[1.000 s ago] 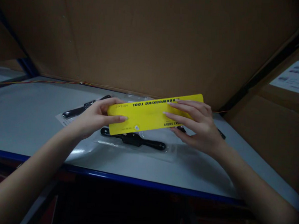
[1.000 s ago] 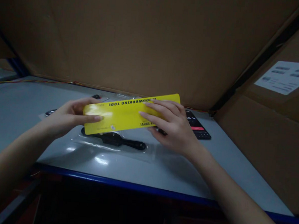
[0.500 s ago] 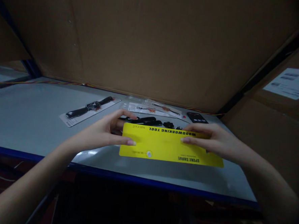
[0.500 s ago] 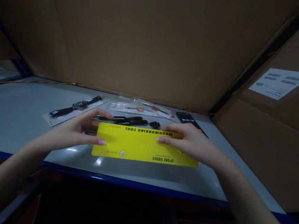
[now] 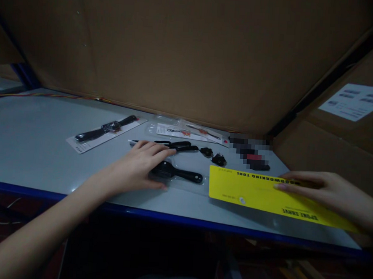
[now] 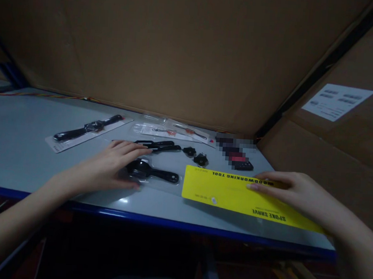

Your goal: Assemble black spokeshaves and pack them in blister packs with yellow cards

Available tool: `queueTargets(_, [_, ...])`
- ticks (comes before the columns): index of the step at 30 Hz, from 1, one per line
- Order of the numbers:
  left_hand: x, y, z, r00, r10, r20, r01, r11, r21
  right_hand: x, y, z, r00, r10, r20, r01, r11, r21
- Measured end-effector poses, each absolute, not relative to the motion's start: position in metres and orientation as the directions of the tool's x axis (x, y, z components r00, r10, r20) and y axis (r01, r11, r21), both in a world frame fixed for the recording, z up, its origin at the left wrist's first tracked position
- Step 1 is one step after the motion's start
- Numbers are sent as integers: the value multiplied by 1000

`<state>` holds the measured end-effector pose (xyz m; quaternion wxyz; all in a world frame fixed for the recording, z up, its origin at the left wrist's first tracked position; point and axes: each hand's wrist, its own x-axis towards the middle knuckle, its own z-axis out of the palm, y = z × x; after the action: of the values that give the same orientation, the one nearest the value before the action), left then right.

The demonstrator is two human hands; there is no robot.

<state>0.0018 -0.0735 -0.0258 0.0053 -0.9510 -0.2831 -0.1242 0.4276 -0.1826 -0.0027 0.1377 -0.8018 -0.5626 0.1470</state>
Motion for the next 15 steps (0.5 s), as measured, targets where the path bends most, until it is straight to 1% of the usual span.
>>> queueTargets(5, [5,-70,-28,824,508,252,525,-851,1,436,-191,3,375,926,-40,873,-367,-322])
queueTargets(11, [6,-69,-27,824,512,242,529,-849,-7,428,-192,3,243,969,49,939,-222,-264])
queueTargets(15, [7,-70,-26,818,521,243,535,-845,8,420,-186,2,262,964,55,943,-243,-229])
